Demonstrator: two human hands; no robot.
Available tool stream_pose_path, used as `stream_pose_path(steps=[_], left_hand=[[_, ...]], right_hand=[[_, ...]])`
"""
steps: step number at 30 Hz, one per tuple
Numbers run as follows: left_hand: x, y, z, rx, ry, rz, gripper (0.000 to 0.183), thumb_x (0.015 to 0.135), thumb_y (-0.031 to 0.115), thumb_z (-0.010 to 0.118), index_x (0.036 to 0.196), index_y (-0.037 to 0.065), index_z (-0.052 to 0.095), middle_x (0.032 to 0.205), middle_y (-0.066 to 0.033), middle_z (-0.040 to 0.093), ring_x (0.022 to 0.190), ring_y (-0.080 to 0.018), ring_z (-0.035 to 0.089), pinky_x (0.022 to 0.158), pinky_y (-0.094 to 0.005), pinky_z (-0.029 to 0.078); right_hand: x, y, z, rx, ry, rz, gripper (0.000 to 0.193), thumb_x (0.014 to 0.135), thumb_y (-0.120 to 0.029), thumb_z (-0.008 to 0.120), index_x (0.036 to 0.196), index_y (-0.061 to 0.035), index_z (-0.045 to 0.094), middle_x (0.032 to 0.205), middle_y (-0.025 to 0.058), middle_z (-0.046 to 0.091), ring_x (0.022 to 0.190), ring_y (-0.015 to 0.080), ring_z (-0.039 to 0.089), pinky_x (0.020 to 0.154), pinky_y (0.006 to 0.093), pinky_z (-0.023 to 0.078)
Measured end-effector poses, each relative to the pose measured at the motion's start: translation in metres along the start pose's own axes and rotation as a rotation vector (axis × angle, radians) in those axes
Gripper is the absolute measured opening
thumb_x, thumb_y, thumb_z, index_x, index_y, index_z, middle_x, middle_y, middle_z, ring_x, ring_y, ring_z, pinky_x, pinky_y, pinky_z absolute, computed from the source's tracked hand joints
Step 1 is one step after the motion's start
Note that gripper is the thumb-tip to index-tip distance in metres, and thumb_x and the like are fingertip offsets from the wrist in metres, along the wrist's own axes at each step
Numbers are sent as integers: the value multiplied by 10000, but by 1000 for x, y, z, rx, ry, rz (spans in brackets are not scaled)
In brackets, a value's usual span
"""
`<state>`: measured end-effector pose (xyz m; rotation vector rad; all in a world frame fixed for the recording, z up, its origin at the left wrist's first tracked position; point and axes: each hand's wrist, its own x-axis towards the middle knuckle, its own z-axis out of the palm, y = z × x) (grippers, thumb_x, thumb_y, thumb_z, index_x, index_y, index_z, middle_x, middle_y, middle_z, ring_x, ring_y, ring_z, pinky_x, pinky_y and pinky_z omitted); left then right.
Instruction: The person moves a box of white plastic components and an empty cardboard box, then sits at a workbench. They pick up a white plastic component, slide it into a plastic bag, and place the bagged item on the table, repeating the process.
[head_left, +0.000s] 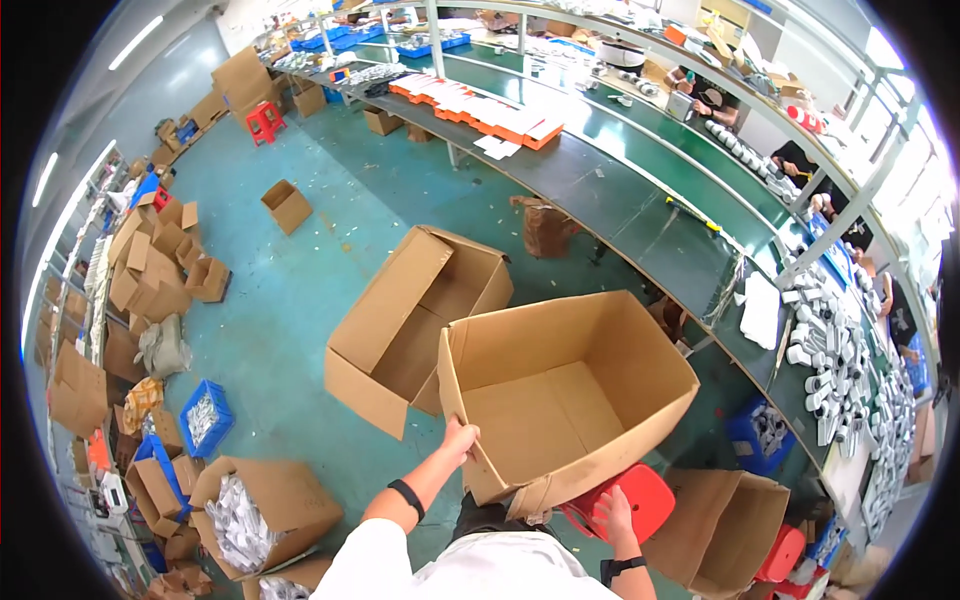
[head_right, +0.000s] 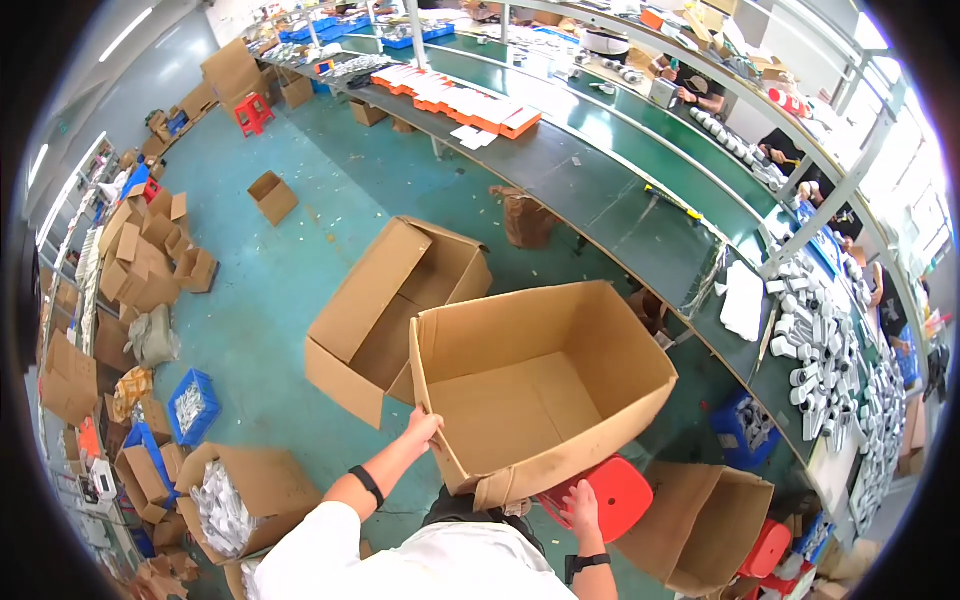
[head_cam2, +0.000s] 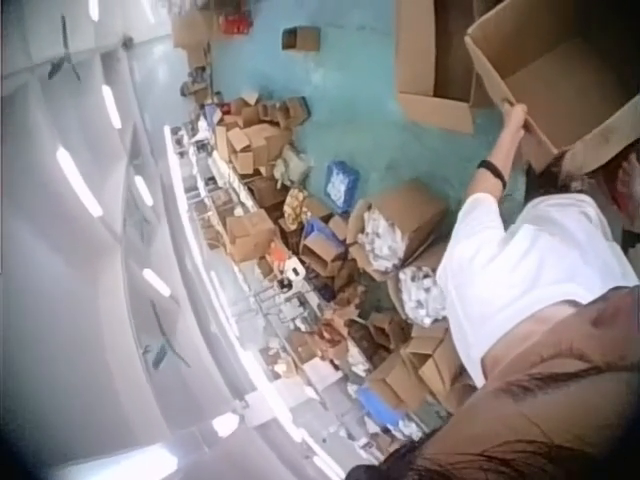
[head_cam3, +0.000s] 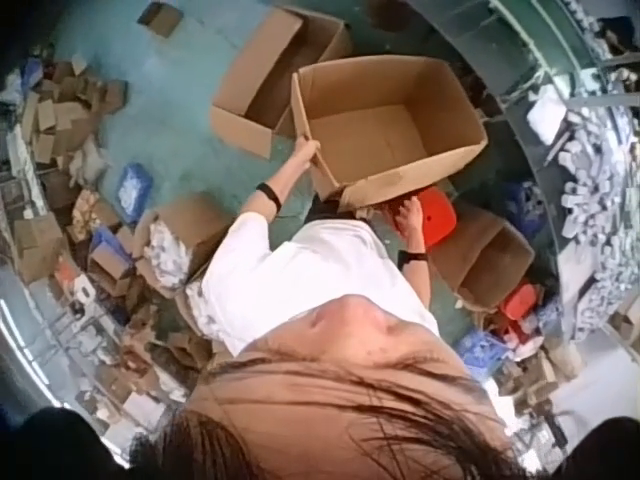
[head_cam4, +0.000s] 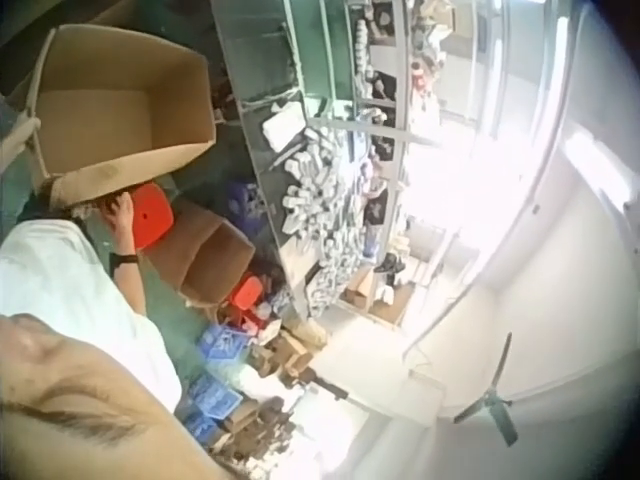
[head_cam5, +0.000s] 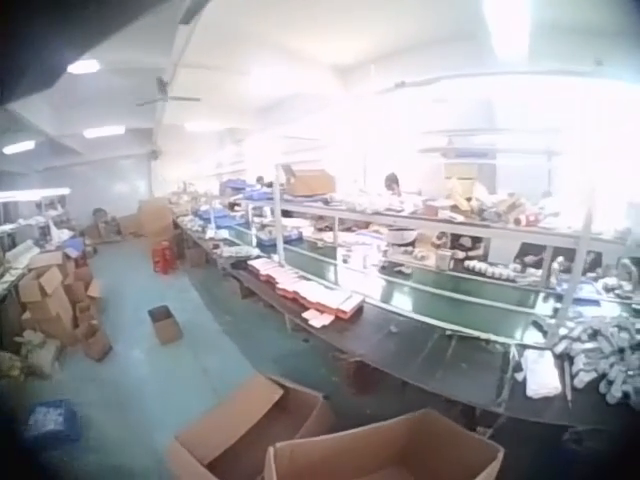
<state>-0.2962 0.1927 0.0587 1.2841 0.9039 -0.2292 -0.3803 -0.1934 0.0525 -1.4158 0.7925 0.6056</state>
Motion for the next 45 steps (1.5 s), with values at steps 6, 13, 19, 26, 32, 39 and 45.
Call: stream_pose_path(steps=[6,13,19,26,32,39,45], left_hand=[[59,-45,14,-64,119,-23,589,628,-63,516,1199,43,418,947,-156,551,752,-309,604,534,-455,521],[87,-93,26,-301,232,16,881,635,-90,510,1455,63,227,1020,-120,548,810,-220,570,624,-333,491],[93,-131,86,-321,204,-294,1048,696,-43,528,1496,291,-60,1295,-138,410,955,-298,552,691,-520,544],[118,-160,84,-588,171,-645,905,730,-30,525,1423,340,76,1366,-174,374,1098,-447,521,791,-723,456],[204,-196,-51,-807,91,-445,772,642,-34,513,1306,327,352,1133,-153,520,934,-406,589,667,-695,516],[218,-138,-28,-622,205,-291,836,741,39,533,1434,380,214,1310,-171,413,1018,-447,538,728,-654,510],[266,-116,-85,-365,5,-586,699,864,229,560,1466,181,207,1491,-127,277,1296,-427,344,978,-706,306]], right_hand=[[-10,77,-46,-262,309,-46,466,890,-366,597,1190,-10,592,993,125,690,816,237,669,708,359,542],[-77,194,-79,-578,533,115,491,788,-354,670,1108,17,634,878,137,705,748,188,681,708,329,538],[-144,191,-40,-484,519,468,494,775,-325,680,1139,4,621,904,132,706,727,195,691,665,321,544],[-164,169,-11,-233,592,455,467,798,-243,678,1190,-4,588,939,109,695,732,196,691,585,316,552],[-162,156,-4,-333,563,425,456,805,-270,670,1171,-7,606,921,109,701,723,185,690,623,312,551],[-167,165,4,-496,555,419,487,807,-341,648,1172,-20,618,914,127,710,780,207,693,736,325,543],[-153,130,26,-542,518,377,492,813,-385,635,1171,-48,629,899,112,713,819,210,689,772,327,535]])
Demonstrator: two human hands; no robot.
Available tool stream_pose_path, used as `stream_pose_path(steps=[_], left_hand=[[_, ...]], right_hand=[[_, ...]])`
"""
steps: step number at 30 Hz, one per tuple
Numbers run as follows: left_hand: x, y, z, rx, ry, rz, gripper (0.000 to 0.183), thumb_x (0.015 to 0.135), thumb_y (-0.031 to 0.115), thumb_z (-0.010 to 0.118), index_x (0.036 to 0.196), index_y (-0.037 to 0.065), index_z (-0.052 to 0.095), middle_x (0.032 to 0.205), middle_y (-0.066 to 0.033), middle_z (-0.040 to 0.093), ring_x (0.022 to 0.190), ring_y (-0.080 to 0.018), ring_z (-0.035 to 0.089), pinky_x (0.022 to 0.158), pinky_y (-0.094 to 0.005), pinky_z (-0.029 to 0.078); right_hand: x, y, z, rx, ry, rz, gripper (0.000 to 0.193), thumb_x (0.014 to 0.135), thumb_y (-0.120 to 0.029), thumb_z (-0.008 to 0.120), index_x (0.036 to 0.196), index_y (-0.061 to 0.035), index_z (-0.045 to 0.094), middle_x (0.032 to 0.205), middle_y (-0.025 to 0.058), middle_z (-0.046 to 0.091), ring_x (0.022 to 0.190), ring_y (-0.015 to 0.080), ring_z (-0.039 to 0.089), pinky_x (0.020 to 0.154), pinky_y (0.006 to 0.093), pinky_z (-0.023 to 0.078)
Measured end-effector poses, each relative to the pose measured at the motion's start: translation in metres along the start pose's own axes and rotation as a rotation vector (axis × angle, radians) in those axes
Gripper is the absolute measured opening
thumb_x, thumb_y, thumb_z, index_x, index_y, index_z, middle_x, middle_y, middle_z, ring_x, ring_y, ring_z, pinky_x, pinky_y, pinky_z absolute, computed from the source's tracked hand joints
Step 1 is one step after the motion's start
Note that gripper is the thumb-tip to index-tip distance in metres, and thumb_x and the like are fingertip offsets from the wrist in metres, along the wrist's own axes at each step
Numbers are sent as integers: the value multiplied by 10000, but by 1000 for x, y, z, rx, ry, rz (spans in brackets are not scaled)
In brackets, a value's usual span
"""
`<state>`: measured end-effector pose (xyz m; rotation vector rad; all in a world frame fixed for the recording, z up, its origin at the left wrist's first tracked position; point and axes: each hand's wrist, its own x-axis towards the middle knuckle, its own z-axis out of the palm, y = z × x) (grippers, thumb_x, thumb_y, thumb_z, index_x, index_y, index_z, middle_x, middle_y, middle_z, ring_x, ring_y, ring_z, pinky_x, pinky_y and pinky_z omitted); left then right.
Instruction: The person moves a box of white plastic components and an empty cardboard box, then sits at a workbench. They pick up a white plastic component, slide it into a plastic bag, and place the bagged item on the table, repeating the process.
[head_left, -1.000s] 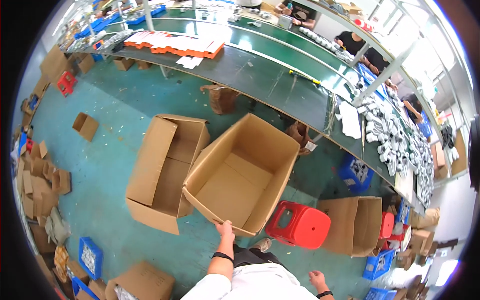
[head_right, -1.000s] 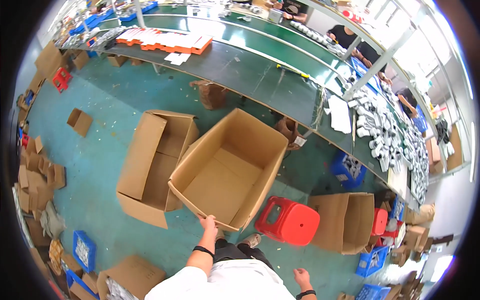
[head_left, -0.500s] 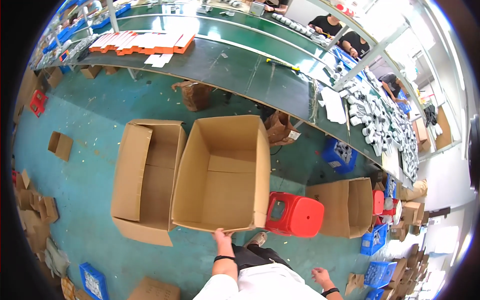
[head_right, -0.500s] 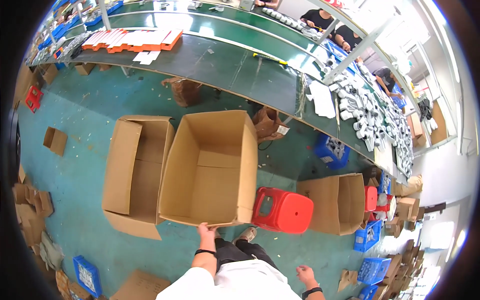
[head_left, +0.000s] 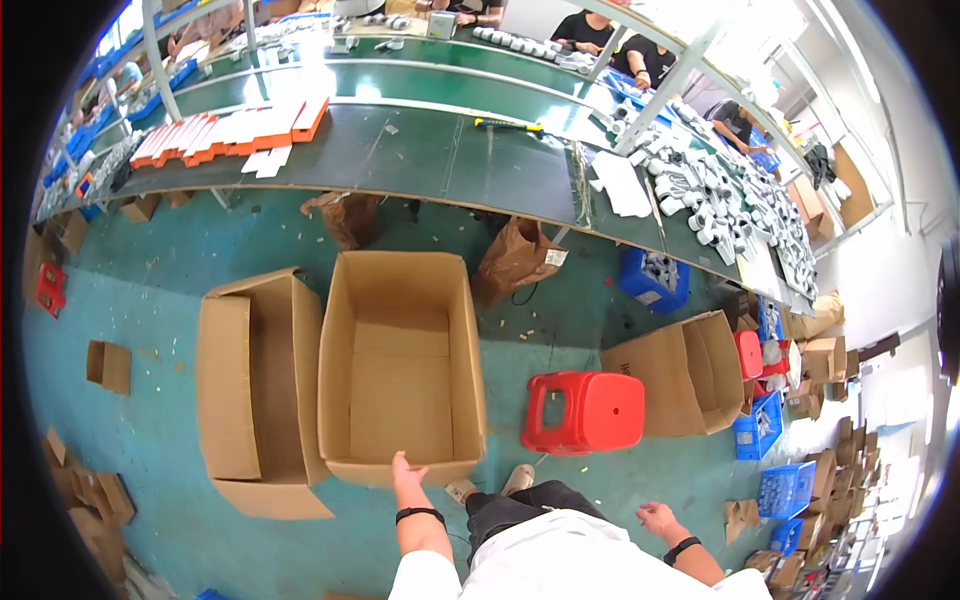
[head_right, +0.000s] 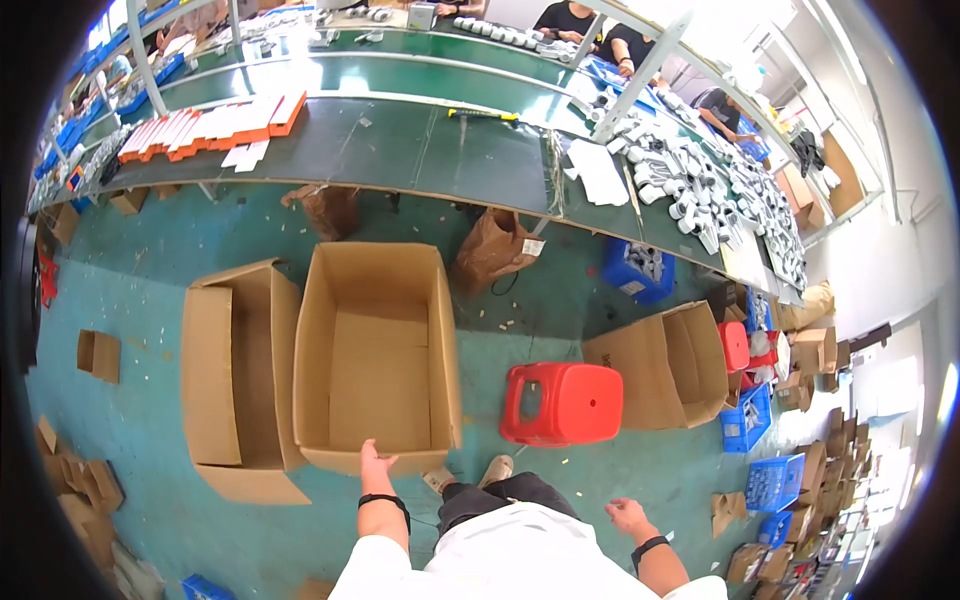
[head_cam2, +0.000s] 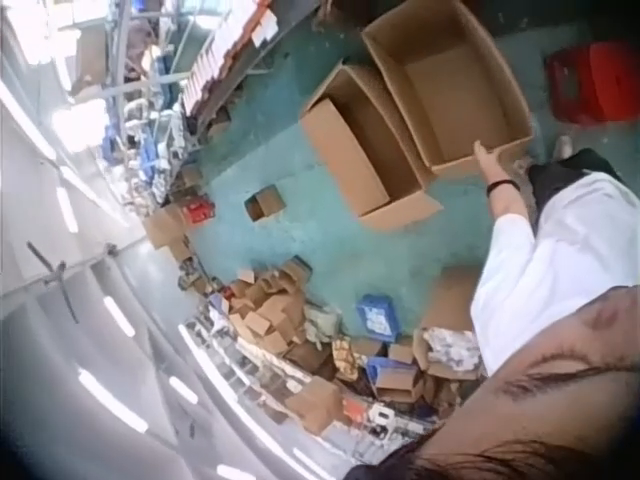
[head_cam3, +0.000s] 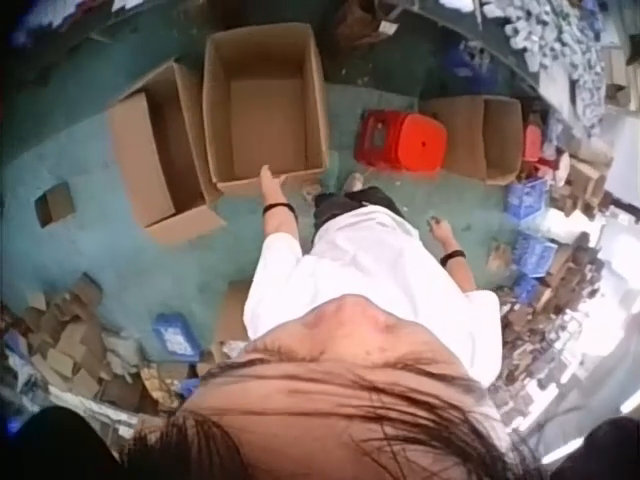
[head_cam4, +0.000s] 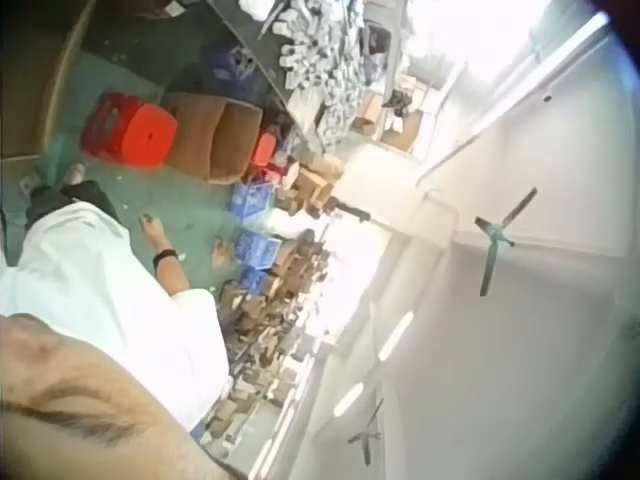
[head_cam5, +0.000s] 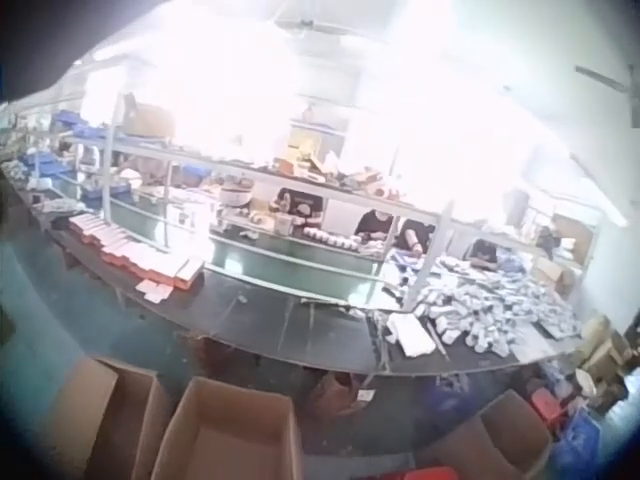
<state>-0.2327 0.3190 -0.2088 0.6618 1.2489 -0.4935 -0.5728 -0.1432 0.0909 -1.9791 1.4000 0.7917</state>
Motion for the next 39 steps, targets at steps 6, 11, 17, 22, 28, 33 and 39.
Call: stream_pose_path(steps=[6,11,17,22,28,33,39], left_hand=[[-49,16,19,144,196,152,700,857,316,561,1452,138,236,1519,-122,196,1298,-437,335,968,-653,358],[-45,14,-52,306,97,205,628,886,357,515,1436,167,277,1475,-97,282,1285,-401,371,951,-623,375],[-68,-16,-82,566,78,132,508,911,346,488,1360,131,389,1374,-124,430,1202,-376,455,923,-634,382],[-87,-32,-93,583,118,179,270,886,348,540,1037,124,535,976,-83,562,807,-281,532,644,-475,438],[-104,-56,-33,445,26,309,302,877,413,592,758,138,622,656,3,534,502,-150,438,411,-328,342],[-104,-66,75,517,57,421,380,880,363,554,1158,105,543,946,-64,591,727,-233,538,562,-400,447],[-96,-61,156,700,76,394,401,892,204,499,1278,98,473,1090,-93,555,874,-294,605,607,-422,523]], right_hand=[[26,-1,7,22,-3,-36,468,816,-365,637,1166,-54,632,967,131,704,841,221,685,793,329,532],[39,-40,9,-23,-47,-106,466,814,-374,624,1165,-68,635,1015,148,693,930,260,667,843,351,520],[70,-81,-20,-63,-29,-178,477,817,-385,604,1177,-72,629,1080,162,671,1025,307,634,908,372,493],[126,-151,-58,-157,-51,-282,459,833,-377,583,1174,-74,631,1117,173,654,1086,320,601,945,386,471],[206,-239,-117,-204,-51,-456,430,849,-354,567,1161,-66,635,1153,188,631,1104,330,585,968,407,452],[250,-267,-165,-94,16,-515,424,836,-329,572,1145,-46,633,1113,189,647,1068,338,600,948,407,464],[274,-281,-203,6,68,-465,423,837,-307,587,1141,-15,613,1040,185,669,997,330,630,896,402,489]])
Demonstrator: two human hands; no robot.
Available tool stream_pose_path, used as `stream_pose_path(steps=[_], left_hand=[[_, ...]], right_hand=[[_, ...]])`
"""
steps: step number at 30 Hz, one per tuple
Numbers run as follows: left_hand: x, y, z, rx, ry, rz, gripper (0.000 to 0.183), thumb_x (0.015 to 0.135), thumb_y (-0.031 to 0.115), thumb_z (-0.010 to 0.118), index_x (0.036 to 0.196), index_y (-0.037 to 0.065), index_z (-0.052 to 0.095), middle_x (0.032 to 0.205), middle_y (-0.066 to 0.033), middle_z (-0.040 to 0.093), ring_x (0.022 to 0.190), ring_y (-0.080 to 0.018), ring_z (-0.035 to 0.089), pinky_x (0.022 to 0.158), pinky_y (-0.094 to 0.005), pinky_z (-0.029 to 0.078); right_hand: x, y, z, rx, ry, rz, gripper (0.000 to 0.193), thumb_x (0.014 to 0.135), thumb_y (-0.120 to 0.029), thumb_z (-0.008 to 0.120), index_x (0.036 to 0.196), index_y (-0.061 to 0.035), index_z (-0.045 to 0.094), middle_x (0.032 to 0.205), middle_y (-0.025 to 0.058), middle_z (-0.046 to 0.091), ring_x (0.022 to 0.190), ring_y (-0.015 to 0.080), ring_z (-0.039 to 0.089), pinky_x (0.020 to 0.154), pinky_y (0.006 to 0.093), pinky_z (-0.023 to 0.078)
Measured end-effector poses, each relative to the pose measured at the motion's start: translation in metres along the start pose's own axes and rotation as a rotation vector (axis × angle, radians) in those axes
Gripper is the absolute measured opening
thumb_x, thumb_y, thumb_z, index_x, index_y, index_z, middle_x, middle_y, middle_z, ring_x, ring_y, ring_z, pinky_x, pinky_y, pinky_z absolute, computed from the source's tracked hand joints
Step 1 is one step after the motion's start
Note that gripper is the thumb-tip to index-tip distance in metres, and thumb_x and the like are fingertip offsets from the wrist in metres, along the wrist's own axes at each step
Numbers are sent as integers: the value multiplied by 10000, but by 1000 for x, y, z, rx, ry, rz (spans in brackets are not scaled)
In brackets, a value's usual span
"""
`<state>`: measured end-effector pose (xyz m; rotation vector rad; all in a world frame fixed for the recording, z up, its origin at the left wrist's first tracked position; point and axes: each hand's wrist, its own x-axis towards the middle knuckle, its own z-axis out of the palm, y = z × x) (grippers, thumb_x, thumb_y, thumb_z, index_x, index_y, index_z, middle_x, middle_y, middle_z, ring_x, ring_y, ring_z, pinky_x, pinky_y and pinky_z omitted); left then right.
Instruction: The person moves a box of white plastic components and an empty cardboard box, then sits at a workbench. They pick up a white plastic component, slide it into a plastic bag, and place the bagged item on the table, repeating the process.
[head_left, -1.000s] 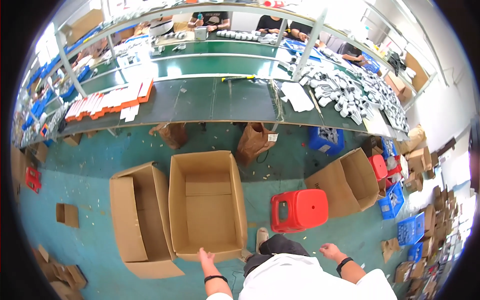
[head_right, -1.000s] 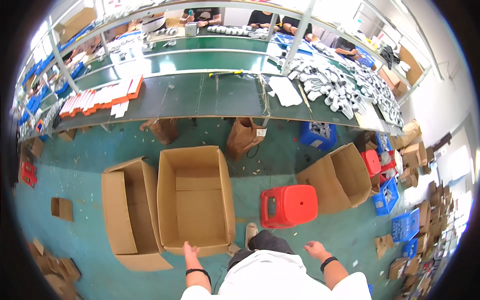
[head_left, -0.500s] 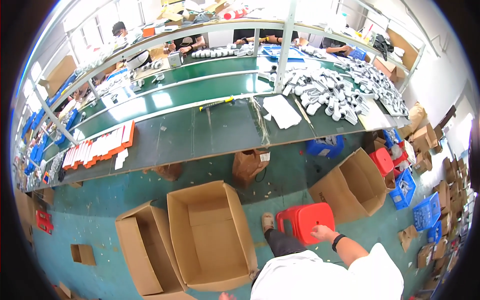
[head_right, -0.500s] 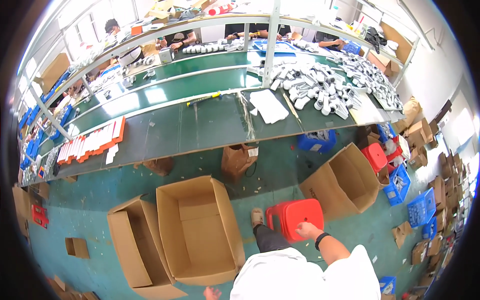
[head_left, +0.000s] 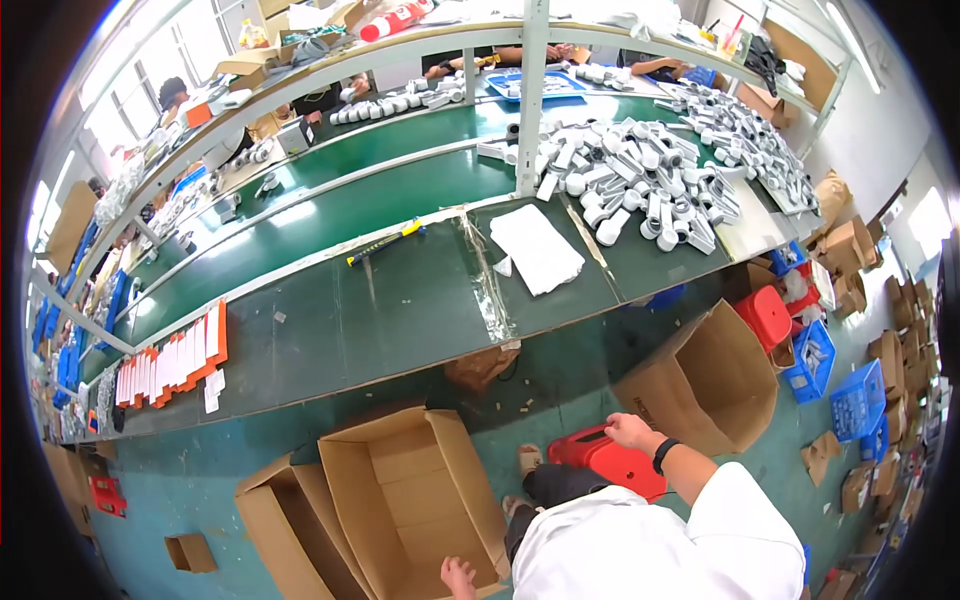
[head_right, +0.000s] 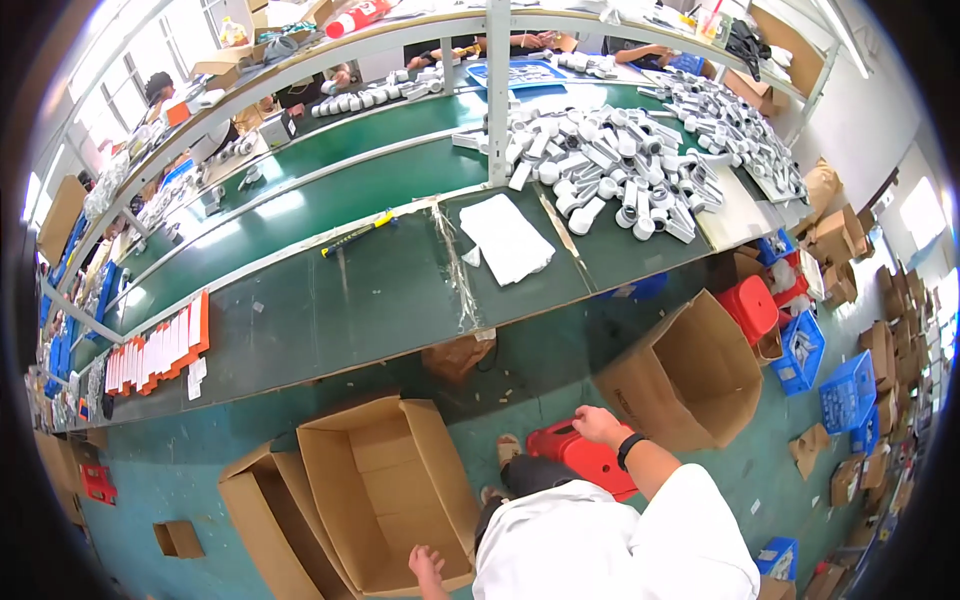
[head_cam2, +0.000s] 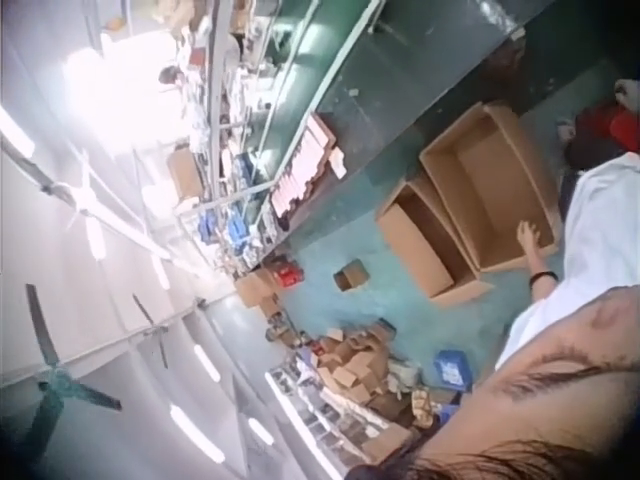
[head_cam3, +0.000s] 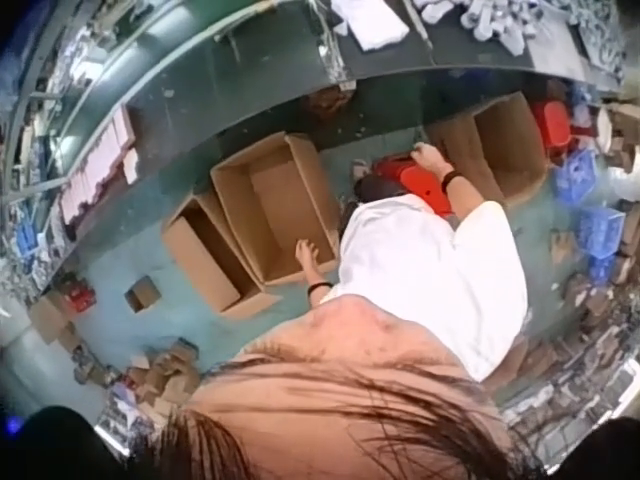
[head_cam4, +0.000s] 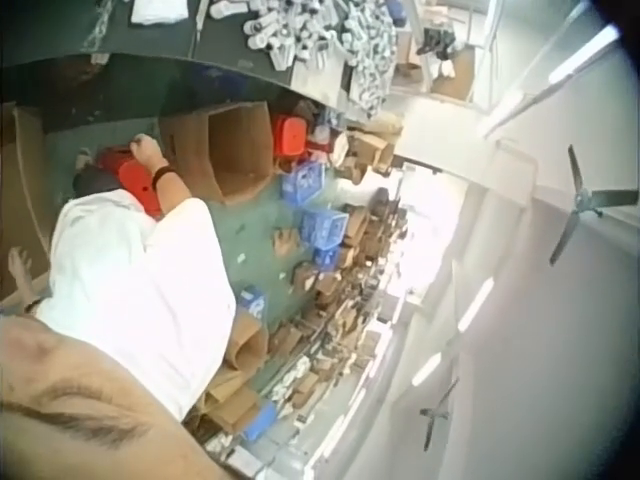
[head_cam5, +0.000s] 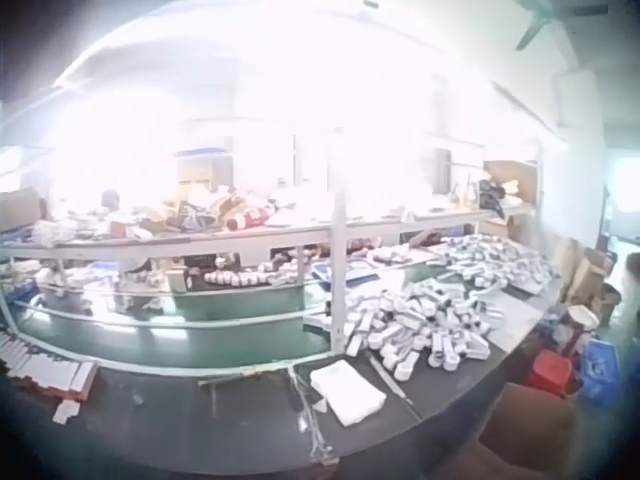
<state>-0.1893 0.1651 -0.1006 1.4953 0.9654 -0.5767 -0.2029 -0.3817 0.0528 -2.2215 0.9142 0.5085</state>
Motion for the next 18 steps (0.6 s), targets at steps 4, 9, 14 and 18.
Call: stream_pose_path(steps=[4,9,14,18], left_hand=[[-6,-9,20,106,-12,-60,393,888,171,486,1275,104,476,1048,-89,559,822,-288,615,595,-426,526],[-16,-51,41,166,-150,-138,203,820,91,493,957,62,640,763,-72,581,586,-226,551,459,-383,459],[-21,-53,102,563,-283,-80,144,798,154,536,855,64,633,776,-89,582,678,-263,588,618,-423,537],[-4,-46,146,771,-368,-14,153,817,200,579,791,67,648,733,-63,614,708,-236,611,652,-387,536]], right_hand=[[11,3,-5,50,96,-24,450,842,-281,599,1206,-20,561,1033,168,669,972,327,635,876,400,493],[41,-11,-33,104,321,-126,449,843,-269,611,1216,-28,540,1055,159,643,936,319,618,861,394,487],[116,-38,-96,49,577,-341,333,836,-229,645,1110,-51,583,825,93,606,816,282,601,729,397,491],[187,-58,-147,-100,662,-544,167,826,-219,655,866,-63,614,778,91,592,774,294,585,671,400,488]])
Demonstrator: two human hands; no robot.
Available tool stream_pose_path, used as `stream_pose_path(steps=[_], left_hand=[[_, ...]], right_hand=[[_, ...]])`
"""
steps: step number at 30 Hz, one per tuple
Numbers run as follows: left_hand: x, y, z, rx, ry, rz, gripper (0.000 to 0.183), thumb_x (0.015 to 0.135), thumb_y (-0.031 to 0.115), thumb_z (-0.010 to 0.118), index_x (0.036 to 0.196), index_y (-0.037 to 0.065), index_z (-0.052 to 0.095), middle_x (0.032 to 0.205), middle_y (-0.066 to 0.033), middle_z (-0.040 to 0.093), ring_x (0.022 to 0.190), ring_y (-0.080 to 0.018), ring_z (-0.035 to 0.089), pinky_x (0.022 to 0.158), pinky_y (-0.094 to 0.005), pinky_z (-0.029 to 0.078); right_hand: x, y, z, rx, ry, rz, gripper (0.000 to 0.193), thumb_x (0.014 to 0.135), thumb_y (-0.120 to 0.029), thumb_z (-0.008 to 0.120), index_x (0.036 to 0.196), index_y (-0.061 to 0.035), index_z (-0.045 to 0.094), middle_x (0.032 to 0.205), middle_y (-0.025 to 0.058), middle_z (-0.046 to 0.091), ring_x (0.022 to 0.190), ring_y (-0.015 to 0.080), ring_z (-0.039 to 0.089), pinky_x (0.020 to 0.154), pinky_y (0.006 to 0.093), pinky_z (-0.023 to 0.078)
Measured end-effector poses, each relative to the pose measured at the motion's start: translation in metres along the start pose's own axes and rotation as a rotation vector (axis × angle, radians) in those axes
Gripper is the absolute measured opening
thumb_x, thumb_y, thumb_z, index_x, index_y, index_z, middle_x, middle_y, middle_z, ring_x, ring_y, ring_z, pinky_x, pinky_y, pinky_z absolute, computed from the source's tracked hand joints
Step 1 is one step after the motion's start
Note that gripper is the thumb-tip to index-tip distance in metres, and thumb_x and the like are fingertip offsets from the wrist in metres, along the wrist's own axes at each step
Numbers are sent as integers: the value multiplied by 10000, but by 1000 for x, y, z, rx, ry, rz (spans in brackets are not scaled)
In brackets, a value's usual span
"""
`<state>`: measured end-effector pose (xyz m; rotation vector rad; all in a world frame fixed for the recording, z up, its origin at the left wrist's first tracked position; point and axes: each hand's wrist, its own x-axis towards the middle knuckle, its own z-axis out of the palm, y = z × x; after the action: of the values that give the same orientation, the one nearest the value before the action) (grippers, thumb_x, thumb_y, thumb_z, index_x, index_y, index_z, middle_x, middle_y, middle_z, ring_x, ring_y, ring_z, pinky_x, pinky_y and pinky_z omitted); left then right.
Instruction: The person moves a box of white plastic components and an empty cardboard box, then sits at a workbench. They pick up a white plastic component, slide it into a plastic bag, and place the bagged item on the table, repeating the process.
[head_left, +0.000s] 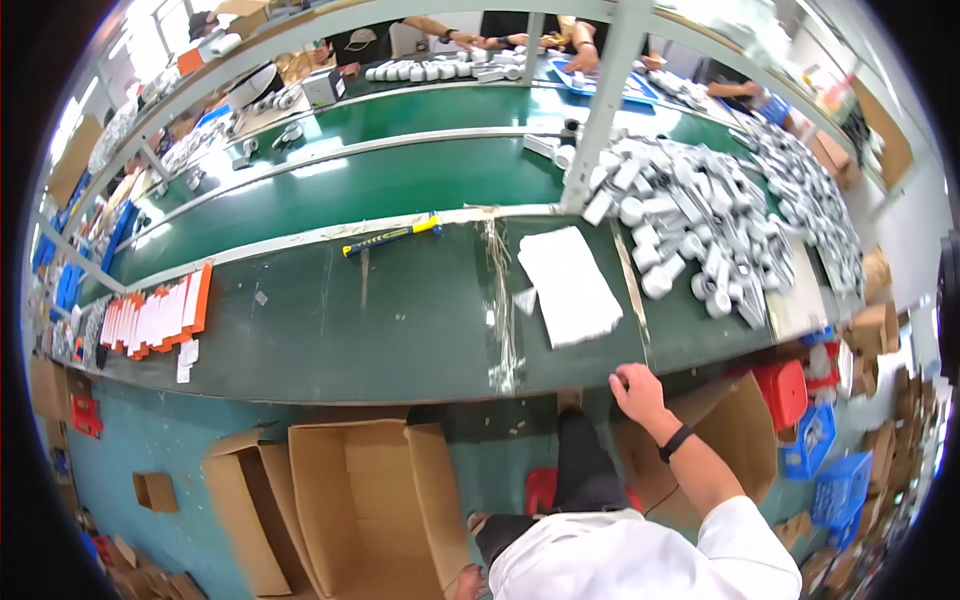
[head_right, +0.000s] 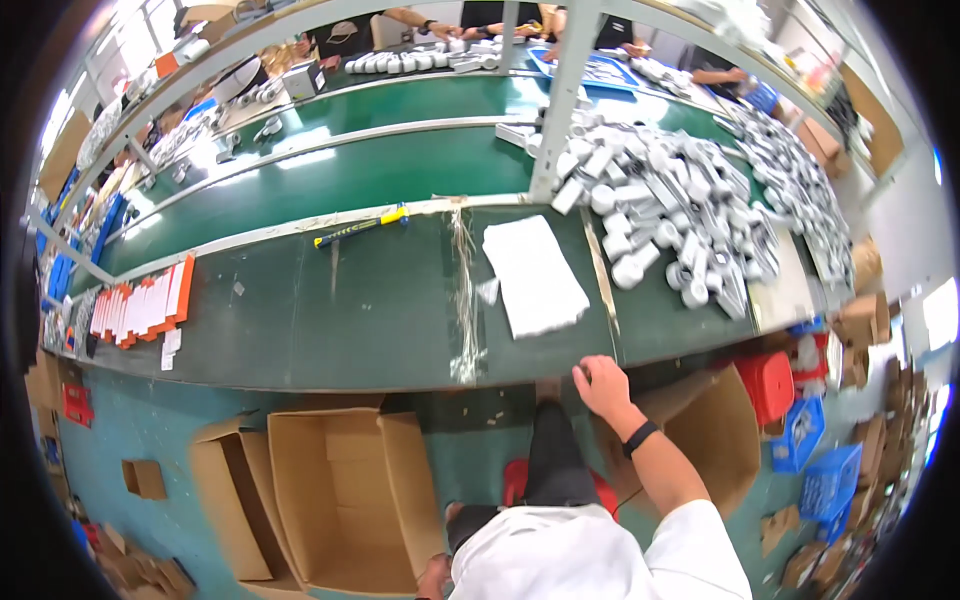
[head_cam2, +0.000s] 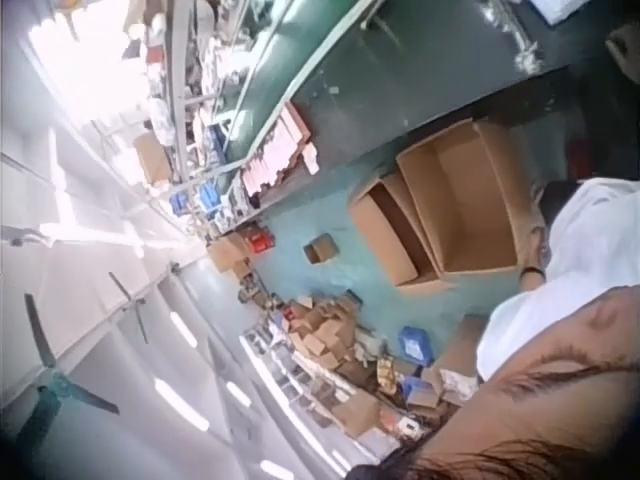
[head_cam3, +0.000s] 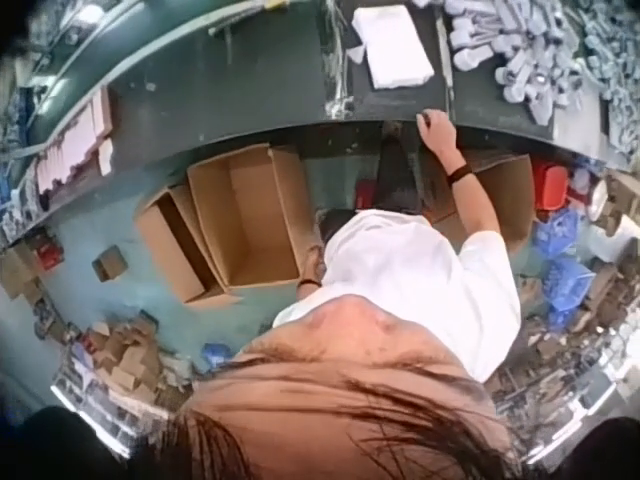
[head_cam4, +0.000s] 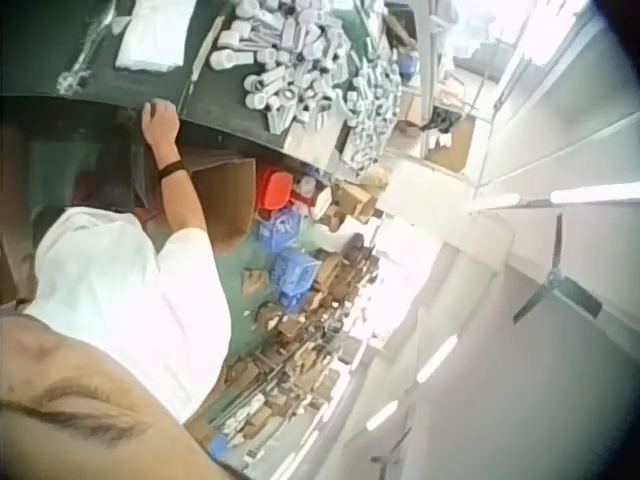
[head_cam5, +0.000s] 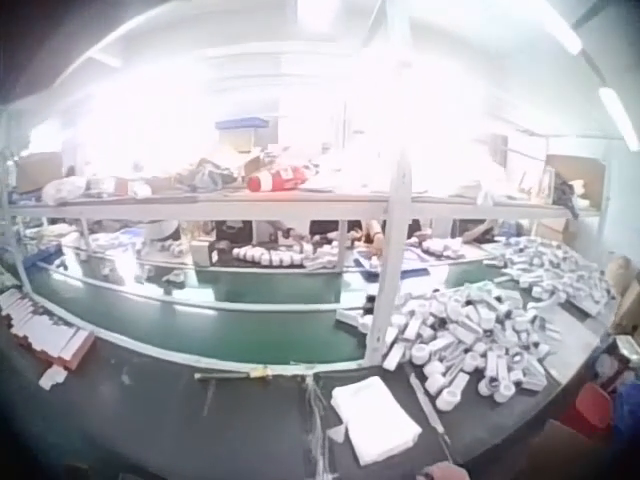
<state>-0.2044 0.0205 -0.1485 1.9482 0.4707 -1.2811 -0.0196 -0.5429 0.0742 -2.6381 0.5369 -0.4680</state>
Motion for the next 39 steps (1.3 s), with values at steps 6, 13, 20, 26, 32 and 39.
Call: stream_pose_path(steps=[6,13,20,26,32,39], left_hand=[[89,86,95,-68,-74,-169,208,867,233,566,771,55,613,678,-65,617,643,-222,638,592,-399,534],[204,125,137,-54,-218,-200,253,879,269,541,770,55,620,666,-64,610,627,-219,622,585,-397,523],[280,102,139,-39,-323,-213,299,891,304,516,768,55,627,654,-63,604,610,-216,606,578,-396,512],[280,75,136,-91,-293,-249,340,902,334,495,767,54,633,644,-62,599,596,-213,592,572,-395,503],[290,79,101,-81,-199,-243,381,913,364,473,765,54,640,634,-60,594,582,-210,578,566,-394,493],[338,134,52,30,-119,-137,430,925,399,448,764,54,647,622,-59,587,566,-207,562,559,-393,482]], right_hand=[[73,55,28,-11,-389,-586,318,736,-308,721,560,-129,525,556,59,518,515,243,555,442,364,439],[86,73,33,79,-399,-658,287,670,-249,768,613,-169,498,536,-34,404,423,126,452,363,262,337],[84,87,35,-1,-405,-660,318,657,-290,757,660,-155,468,546,-49,394,423,109,432,352,248,291],[82,87,36,-7,-424,-651,313,661,-295,752,660,-151,474,580,-39,475,444,119,481,360,247,317],[83,77,35,-8,-425,-608,323,674,-310,754,646,-155,472,570,-44,442,441,116,462,363,244,316],[84,72,32,-14,-386,-583,307,727,-337,737,668,-152,499,572,-38,391,460,112,448,380,245,306]])
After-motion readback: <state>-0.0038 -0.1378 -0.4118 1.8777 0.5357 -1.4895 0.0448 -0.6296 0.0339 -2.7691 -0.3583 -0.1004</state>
